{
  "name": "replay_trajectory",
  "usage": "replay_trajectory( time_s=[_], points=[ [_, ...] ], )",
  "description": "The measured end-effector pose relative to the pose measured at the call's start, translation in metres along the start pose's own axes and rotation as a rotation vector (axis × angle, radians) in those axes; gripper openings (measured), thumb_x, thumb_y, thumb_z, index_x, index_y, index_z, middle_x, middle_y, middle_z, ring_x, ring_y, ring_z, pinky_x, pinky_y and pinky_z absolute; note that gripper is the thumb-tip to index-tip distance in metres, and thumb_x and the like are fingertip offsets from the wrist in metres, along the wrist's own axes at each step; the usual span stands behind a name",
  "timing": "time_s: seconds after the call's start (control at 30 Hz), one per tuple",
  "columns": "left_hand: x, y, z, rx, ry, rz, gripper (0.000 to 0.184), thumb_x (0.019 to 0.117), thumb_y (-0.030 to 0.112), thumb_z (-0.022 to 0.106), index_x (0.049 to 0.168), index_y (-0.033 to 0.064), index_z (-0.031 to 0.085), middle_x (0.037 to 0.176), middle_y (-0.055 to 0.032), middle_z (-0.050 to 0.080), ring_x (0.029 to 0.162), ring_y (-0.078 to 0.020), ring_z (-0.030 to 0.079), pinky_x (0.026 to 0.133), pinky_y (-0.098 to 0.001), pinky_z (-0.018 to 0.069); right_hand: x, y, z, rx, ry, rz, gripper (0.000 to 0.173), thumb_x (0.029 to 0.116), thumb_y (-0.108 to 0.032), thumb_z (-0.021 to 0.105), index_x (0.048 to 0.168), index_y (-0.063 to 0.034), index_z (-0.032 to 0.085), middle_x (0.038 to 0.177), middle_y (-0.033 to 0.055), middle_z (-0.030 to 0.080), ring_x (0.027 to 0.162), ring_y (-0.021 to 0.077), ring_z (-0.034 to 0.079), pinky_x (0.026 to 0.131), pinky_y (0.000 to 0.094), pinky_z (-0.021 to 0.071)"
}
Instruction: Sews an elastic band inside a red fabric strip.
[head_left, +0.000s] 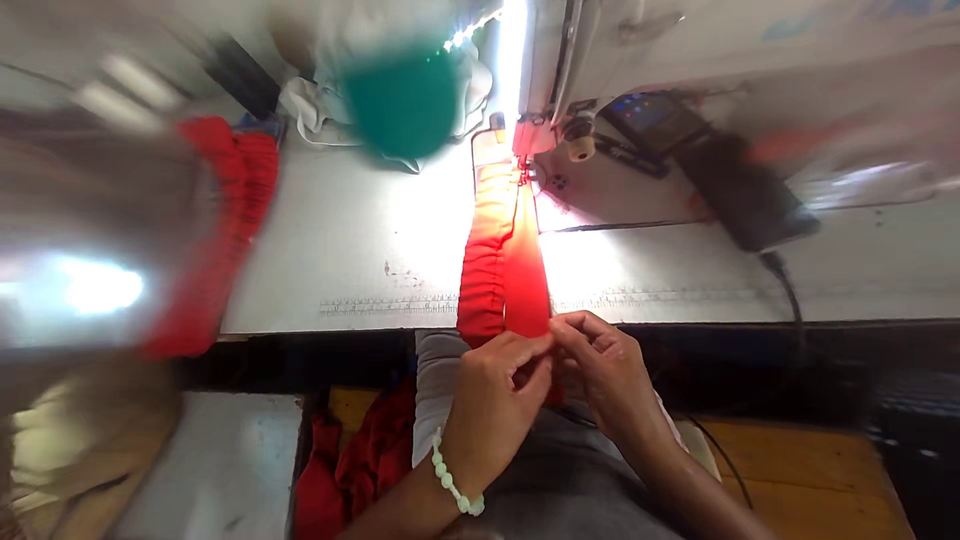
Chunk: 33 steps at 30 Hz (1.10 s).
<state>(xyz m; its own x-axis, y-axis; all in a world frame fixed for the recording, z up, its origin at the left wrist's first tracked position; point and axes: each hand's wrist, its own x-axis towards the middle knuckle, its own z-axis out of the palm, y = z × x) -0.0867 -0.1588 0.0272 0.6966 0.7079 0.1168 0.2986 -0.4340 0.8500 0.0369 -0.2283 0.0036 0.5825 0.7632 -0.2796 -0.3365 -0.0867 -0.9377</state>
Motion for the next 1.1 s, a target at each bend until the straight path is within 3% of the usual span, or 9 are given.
replay_trajectory(
  time_s=[0.23,0.37,0.43,0.53,0.6,0.67,0.8,0.93,1.1],
  points=[
    [0.036,-0.006,-0.031,-0.278,-0.221,0.002,0.02,0.0928,0.001,0.052,0.092,-0.0025,0.071,0.09,-0.0049,0.073,0.081,-0.0036,0.067,0.074,-0.0221,0.0561,0.005,-0.001,0.001,-0.094,0.021,-0.024,0.009,0.0905,0.001,0.066,0.099,-0.0017,0.065,0.072,-0.0035,0.068,0.056,0.0015,0.064,0.053,0.0168,0.0563],
    [0.098,-0.051,-0.032,0.257,-0.086,0.154,0.028,0.1046,0.009,0.049,0.124,0.0013,0.067,0.12,-0.0133,0.07,0.111,-0.0231,0.068,0.096,-0.0422,0.0547,0.003,-0.003,0.002,-0.052,-0.012,-0.017,0.022,0.0915,0.002,0.062,0.112,-0.0017,0.055,0.072,-0.0024,0.068,0.055,0.0048,0.065,0.052,0.0193,0.0569],
    [0.126,-0.084,-0.043,0.628,-0.013,0.26,0.034,0.1042,0.008,0.049,0.133,0.003,0.065,0.132,-0.019,0.066,0.125,-0.0352,0.062,0.105,-0.0561,0.0463,0.002,-0.004,0.0,-0.021,-0.023,-0.026,0.024,0.0926,0.002,0.06,0.115,-0.0013,0.053,0.072,-0.0021,0.069,0.055,0.0061,0.066,0.052,0.0203,0.0578],
    [0.148,-0.092,-0.07,0.942,-0.01,0.209,0.04,0.1015,-0.004,0.046,0.136,0.0051,0.065,0.138,-0.016,0.064,0.134,-0.0369,0.057,0.115,-0.069,0.0287,0.0,-0.005,-0.001,0.058,-0.038,0.033,0.026,0.0952,0.002,0.057,0.12,0.0005,0.051,0.073,0.0011,0.069,0.056,0.0116,0.069,0.053,0.0276,0.062],
    [0.141,-0.073,-0.069,1.042,0.019,0.193,0.033,0.0977,-0.007,0.052,0.125,0.0001,0.07,0.127,-0.0184,0.069,0.124,-0.0393,0.063,0.112,-0.0672,0.0336,0.0,-0.004,0.002,0.095,-0.049,0.061,0.028,0.0954,0.002,0.056,0.122,0.0008,0.05,0.072,0.0005,0.067,0.055,0.012,0.068,0.054,0.0287,0.0624],
    [0.121,-0.05,-0.059,0.981,0.066,0.227,0.015,0.0952,-0.001,0.06,0.104,-0.0045,0.072,0.107,-0.0212,0.069,0.104,-0.0408,0.066,0.094,-0.0621,0.0453,0.001,-0.004,0.005,0.126,-0.06,0.072,0.03,0.0947,0.002,0.057,0.124,0.0012,0.05,0.071,0.0005,0.067,0.055,0.0116,0.068,0.054,0.0278,0.0621],
    [0.084,-0.015,-0.044,0.377,-0.108,-0.152,0.018,0.1053,0.018,0.056,0.109,0.0012,0.061,0.073,-0.0074,0.063,0.062,-0.0177,0.063,0.059,-0.035,0.0539,0.002,-0.003,0.006,0.188,-0.102,0.064,0.03,0.0946,0.002,0.057,0.124,0.0,0.049,0.072,0.0014,0.068,0.055,0.0106,0.068,0.053,0.0253,0.0607],
    [0.08,-0.018,-0.043,-0.533,-0.197,-0.551,0.007,0.103,0.004,0.056,0.106,0.0076,0.051,0.074,0.0007,0.061,0.06,-0.0035,0.055,0.059,-0.0187,0.0486,0.004,-0.002,0.006,0.248,-0.133,0.032,0.031,0.0948,0.004,0.057,0.123,-0.0019,0.045,0.074,0.0027,0.069,0.057,0.011,0.069,0.054,0.0242,0.0605],
    [0.076,-0.021,-0.038,-0.558,-0.225,-0.508,0.011,0.0955,-0.002,0.063,0.102,0.0047,0.069,0.086,0.0009,0.071,0.074,-0.0027,0.064,0.067,-0.0189,0.0525,0.006,0.0,0.002,0.072,-0.145,-0.089,0.025,0.0947,0.0,0.062,0.117,-0.0027,0.051,0.079,0.0015,0.071,0.06,0.0083,0.069,0.054,0.0215,0.0592]
  ],
)
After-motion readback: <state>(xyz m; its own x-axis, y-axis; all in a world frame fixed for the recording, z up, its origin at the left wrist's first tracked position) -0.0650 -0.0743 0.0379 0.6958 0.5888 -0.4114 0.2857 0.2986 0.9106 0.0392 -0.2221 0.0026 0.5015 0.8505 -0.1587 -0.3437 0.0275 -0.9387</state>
